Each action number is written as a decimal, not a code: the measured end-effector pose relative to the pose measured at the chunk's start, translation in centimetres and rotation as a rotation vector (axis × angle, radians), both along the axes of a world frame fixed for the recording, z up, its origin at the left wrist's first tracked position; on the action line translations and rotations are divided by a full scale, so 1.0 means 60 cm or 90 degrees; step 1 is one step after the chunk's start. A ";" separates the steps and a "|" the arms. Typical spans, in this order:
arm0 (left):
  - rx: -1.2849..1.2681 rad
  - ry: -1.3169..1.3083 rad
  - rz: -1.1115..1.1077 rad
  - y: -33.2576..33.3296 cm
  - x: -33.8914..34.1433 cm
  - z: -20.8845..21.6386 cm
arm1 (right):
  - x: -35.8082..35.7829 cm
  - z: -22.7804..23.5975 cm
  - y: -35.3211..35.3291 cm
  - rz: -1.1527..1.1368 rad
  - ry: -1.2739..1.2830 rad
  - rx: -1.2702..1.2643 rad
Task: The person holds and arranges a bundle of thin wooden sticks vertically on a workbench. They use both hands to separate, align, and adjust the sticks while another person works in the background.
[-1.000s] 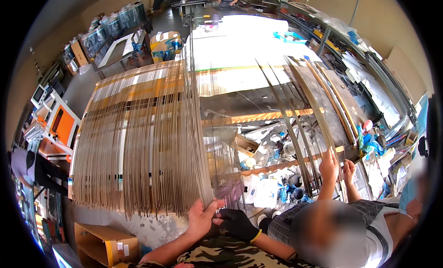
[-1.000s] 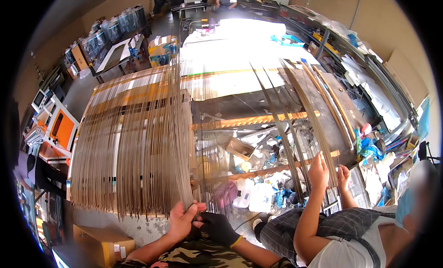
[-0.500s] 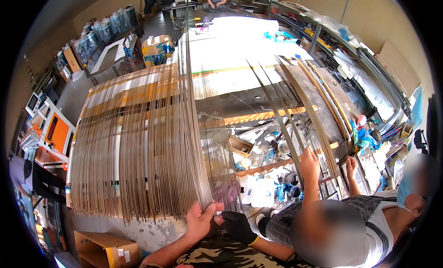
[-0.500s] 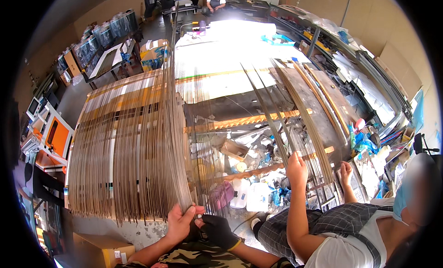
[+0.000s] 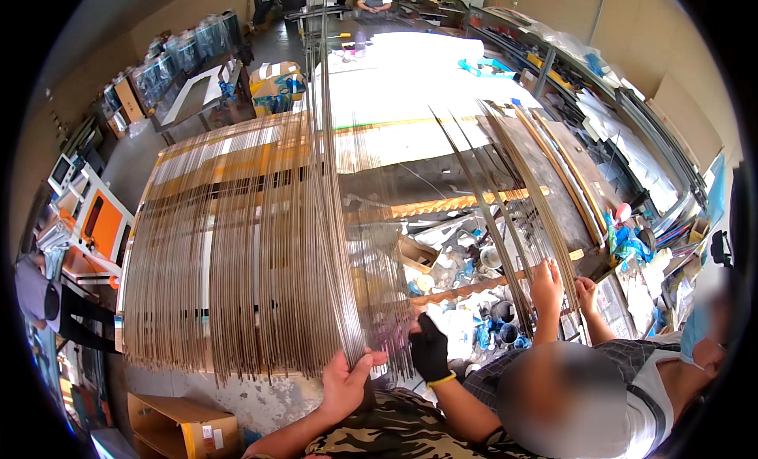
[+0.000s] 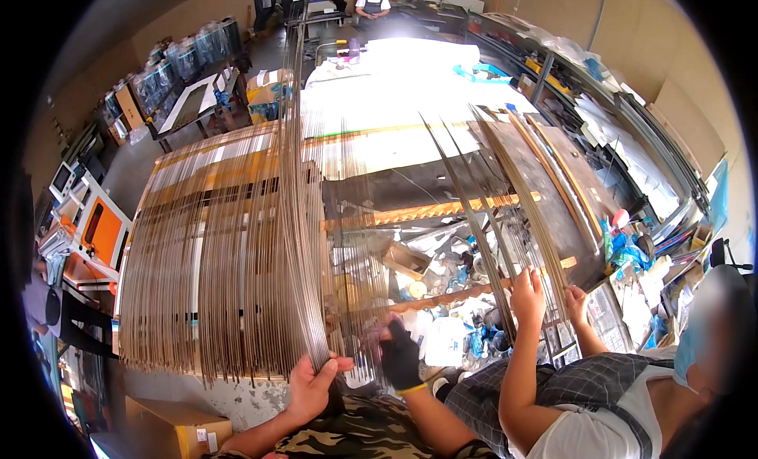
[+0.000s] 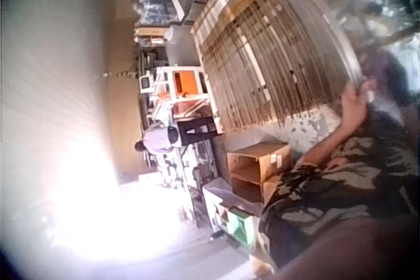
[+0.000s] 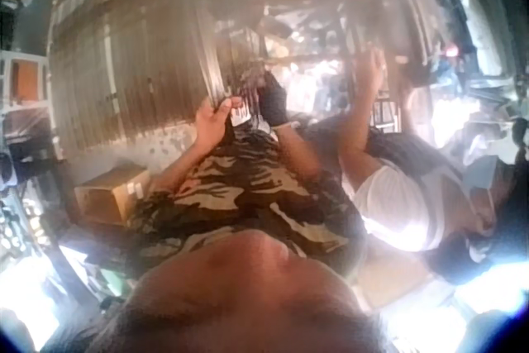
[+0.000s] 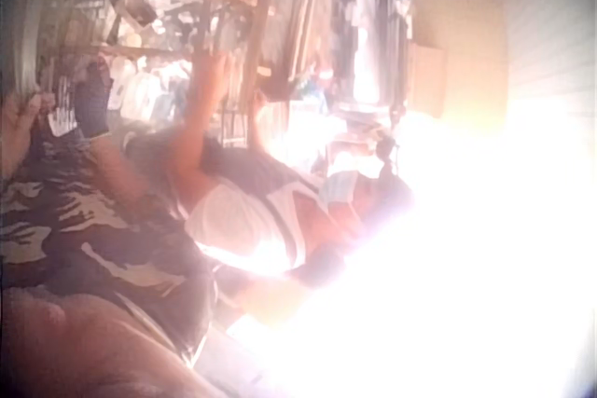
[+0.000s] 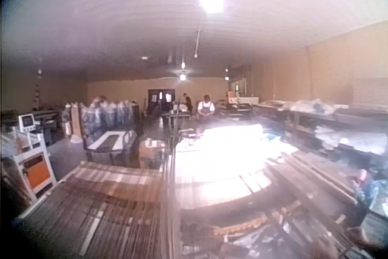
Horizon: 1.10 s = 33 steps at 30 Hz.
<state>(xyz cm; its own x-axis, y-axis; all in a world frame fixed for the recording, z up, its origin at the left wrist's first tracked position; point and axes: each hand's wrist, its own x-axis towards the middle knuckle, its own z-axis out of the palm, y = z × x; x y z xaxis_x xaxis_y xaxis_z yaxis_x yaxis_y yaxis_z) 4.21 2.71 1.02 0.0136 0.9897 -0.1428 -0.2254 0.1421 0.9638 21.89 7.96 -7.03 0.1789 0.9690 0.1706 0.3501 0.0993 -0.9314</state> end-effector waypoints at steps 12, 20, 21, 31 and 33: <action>-0.013 -0.030 0.032 -0.005 -0.016 -0.010 | 0.065 -0.134 0.066 -0.072 -0.189 0.047; -0.023 -0.063 0.050 -0.007 -0.022 -0.022 | 0.055 -0.143 0.040 -0.051 -0.129 -0.055; -0.023 -0.063 0.049 -0.006 -0.022 -0.022 | 0.055 -0.145 0.037 -0.051 -0.086 -0.098; -0.038 -0.040 0.045 -0.006 -0.022 -0.023 | 0.055 -0.119 0.025 -0.029 -0.123 -0.086; -0.035 -0.038 0.042 -0.007 -0.021 -0.023 | 0.053 -0.117 0.028 -0.028 -0.105 -0.085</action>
<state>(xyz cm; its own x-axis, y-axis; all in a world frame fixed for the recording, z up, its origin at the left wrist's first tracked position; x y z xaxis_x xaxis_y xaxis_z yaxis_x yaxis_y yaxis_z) 2.95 2.31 -0.37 -0.0411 0.9793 -0.1982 -0.2923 0.1779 0.9396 25.05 9.65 -14.05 0.2015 0.9768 0.0722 0.5003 -0.0393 -0.8649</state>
